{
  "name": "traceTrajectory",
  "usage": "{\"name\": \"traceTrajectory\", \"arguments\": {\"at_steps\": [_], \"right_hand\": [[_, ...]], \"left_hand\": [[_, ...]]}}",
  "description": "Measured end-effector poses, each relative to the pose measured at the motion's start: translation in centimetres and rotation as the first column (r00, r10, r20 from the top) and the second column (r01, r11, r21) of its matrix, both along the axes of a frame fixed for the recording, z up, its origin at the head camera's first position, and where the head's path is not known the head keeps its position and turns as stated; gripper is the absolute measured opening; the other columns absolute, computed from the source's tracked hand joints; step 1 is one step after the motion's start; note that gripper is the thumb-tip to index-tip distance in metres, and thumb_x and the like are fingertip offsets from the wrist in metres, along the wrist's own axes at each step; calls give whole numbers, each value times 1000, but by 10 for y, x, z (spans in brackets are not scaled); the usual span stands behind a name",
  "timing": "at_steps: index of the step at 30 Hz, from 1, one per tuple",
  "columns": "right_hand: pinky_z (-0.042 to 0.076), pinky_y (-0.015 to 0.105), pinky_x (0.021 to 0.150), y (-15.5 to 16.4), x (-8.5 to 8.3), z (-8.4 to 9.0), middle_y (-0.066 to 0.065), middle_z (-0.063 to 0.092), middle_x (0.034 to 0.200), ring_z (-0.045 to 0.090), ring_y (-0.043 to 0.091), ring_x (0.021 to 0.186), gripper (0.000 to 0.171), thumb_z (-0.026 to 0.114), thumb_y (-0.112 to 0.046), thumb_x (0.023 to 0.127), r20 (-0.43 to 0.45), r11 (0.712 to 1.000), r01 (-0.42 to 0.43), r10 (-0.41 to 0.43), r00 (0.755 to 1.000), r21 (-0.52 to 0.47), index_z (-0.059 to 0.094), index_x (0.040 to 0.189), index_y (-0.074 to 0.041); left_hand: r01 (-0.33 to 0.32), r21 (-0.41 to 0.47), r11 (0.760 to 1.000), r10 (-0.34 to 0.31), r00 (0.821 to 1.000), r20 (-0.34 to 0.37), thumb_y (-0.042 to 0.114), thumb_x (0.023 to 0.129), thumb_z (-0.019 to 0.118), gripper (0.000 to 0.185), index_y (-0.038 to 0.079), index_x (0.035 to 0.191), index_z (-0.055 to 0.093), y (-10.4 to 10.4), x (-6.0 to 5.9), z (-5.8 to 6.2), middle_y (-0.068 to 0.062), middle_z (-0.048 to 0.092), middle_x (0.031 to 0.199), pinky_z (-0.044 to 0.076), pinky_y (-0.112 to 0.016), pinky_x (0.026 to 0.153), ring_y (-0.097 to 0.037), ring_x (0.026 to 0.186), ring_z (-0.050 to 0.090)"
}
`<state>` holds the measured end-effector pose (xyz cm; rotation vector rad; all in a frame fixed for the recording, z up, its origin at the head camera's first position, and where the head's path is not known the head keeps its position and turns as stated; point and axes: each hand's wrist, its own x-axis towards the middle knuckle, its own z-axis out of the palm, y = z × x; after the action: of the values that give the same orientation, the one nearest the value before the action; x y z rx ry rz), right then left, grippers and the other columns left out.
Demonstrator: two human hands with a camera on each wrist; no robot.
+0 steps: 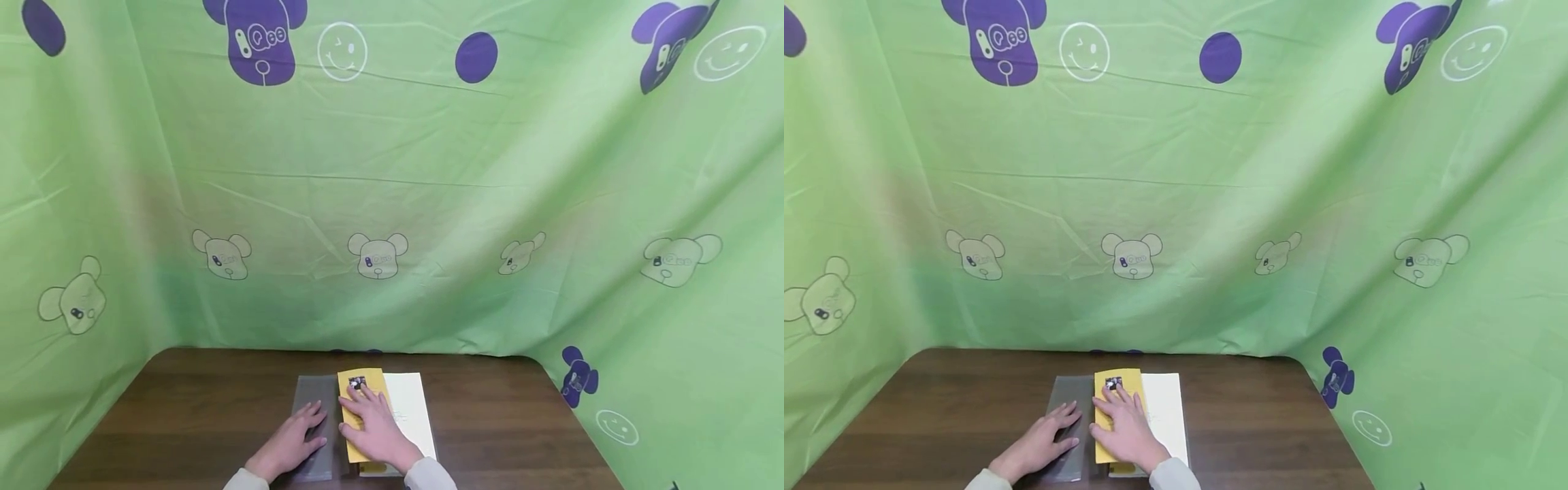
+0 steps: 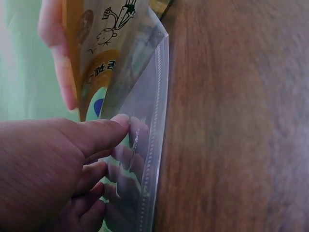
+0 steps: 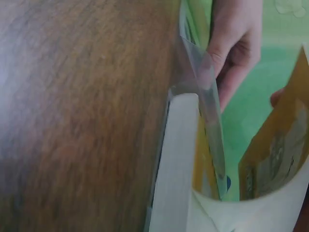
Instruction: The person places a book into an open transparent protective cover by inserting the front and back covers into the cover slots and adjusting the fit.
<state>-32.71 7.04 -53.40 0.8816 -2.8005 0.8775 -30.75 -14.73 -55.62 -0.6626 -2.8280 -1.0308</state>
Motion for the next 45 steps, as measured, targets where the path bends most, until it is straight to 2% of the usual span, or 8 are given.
{"name": "traceTrajectory", "arguments": {"at_steps": [9,19,25,36,45], "right_hand": [[25,66,118,-4,0,-8,11,48,156,37,39,147,55,56,-44,96,-75,989,22,-12,997,145,60,142,-14],[24,59,122,-3,-3,-3,11,42,159,33,35,150,55,49,-36,98,-46,973,-5,16,999,232,55,147,-10],[24,56,123,2,-5,-1,12,39,161,30,35,152,59,51,-40,99,-2,971,-41,42,999,237,51,149,-9],[23,51,124,4,-6,-1,11,36,163,26,33,154,66,66,-41,95,87,974,-72,54,995,216,51,148,-6],[21,54,124,7,-11,-5,13,36,163,23,34,154,66,70,-36,92,138,984,-72,50,989,164,52,146,-2]], "left_hand": [[1,4,1000,-1,1000,5,19,90,76,51,-9,130,63,2,-1,3,-31,52,145,37,-70,106,-55,137,43],[0,1,1000,0,999,38,19,91,76,51,-7,132,62,0,-5,1,-29,51,147,37,-70,107,-53,139,41],[8,14,1000,-9,999,43,21,91,76,52,-8,132,62,-3,-4,1,-30,51,146,37,-71,106,-55,137,41],[15,25,1000,-18,990,138,20,91,76,52,-7,133,62,-8,-8,1,-30,49,149,33,-73,106,-56,139,38],[29,19,999,-31,995,90,20,90,77,52,-7,132,63,-10,-5,3,-30,50,148,35,-72,105,-55,138,41]]}}
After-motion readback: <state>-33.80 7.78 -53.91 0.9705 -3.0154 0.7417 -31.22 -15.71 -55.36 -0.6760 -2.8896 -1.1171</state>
